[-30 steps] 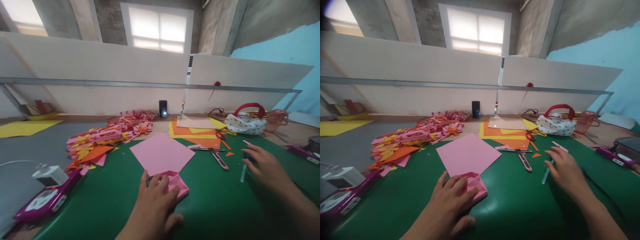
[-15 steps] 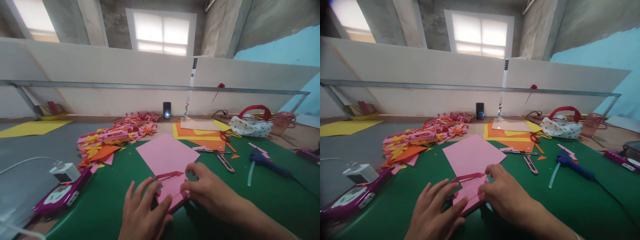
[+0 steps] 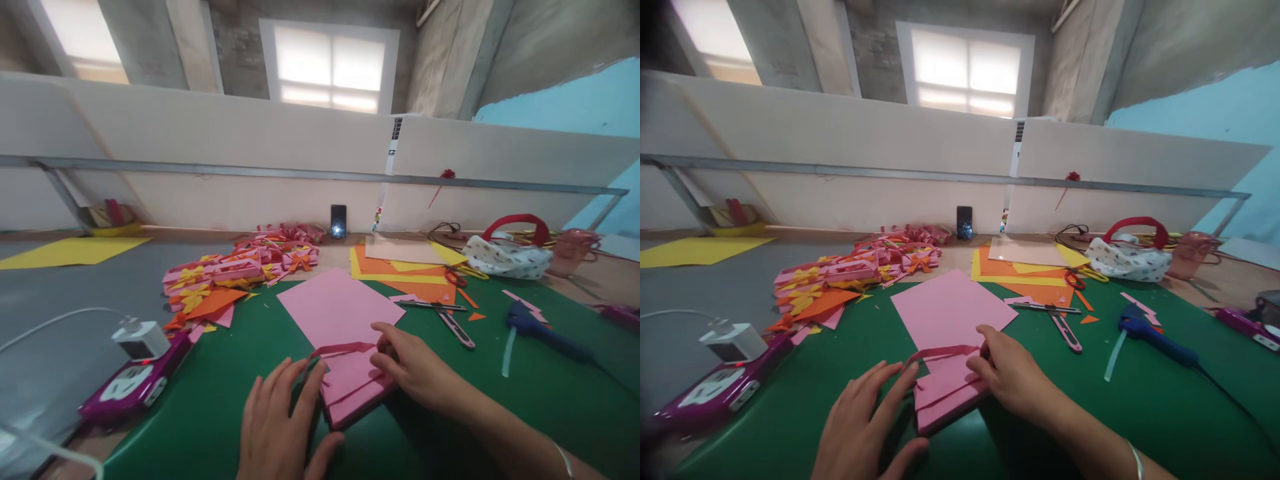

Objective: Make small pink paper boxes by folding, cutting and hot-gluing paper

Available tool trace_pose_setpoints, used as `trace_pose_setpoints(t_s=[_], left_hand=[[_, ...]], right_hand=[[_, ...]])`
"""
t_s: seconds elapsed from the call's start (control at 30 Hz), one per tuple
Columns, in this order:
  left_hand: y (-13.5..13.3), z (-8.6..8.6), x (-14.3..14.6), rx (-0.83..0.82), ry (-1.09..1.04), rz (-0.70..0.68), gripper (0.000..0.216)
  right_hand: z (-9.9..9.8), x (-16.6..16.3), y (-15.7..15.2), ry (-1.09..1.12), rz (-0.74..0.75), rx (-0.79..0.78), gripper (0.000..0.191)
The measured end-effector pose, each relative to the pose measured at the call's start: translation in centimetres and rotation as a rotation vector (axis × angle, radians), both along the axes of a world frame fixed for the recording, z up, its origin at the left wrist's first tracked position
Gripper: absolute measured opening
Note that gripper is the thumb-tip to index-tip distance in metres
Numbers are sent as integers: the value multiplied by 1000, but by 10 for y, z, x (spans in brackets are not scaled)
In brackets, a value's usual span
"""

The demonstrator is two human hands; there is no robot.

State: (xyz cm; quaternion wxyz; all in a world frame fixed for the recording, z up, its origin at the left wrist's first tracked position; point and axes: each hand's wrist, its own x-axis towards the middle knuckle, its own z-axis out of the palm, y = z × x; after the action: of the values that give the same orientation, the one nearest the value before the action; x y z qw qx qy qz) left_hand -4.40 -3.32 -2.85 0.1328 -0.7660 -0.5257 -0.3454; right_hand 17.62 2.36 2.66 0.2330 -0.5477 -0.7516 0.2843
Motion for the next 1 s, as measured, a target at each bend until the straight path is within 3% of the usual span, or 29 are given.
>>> trace_pose_setpoints(t_s=[0.13, 0.27, 0.4, 0.53, 0.7, 0.77, 0.87, 0.93, 1.0], left_hand=[[-1, -8, -4, -20, -40, 148, 55], [1, -11, -5, -45, -78, 140, 61], [1, -9, -6, -74, -206, 80, 59], [0, -10, -9, -89, -323, 4, 23], [0, -11, -13, 49, -406, 3, 12], [3, -8, -16, 150, -430, 11, 16], [8, -2, -26, 239, -452, 35, 19], [11, 1, -35, 251, -469, 80, 19], [15, 3, -45, 256, -471, 102, 25]], right_hand=[[-5, -14, 4, 219, 26, -88, 39], [-8, -22, 2, 375, 24, -162, 34], [-16, -20, -3, 129, 9, -60, 41], [-22, -14, -8, 15, 5, -73, 49], [-21, -18, -7, 443, -2, -302, 58], [-17, -26, -4, 592, 42, -426, 56], [-2, -44, 11, 597, 91, -493, 47], [14, -57, 33, 528, 84, -400, 44], [31, -73, 66, 482, 32, -209, 48]])
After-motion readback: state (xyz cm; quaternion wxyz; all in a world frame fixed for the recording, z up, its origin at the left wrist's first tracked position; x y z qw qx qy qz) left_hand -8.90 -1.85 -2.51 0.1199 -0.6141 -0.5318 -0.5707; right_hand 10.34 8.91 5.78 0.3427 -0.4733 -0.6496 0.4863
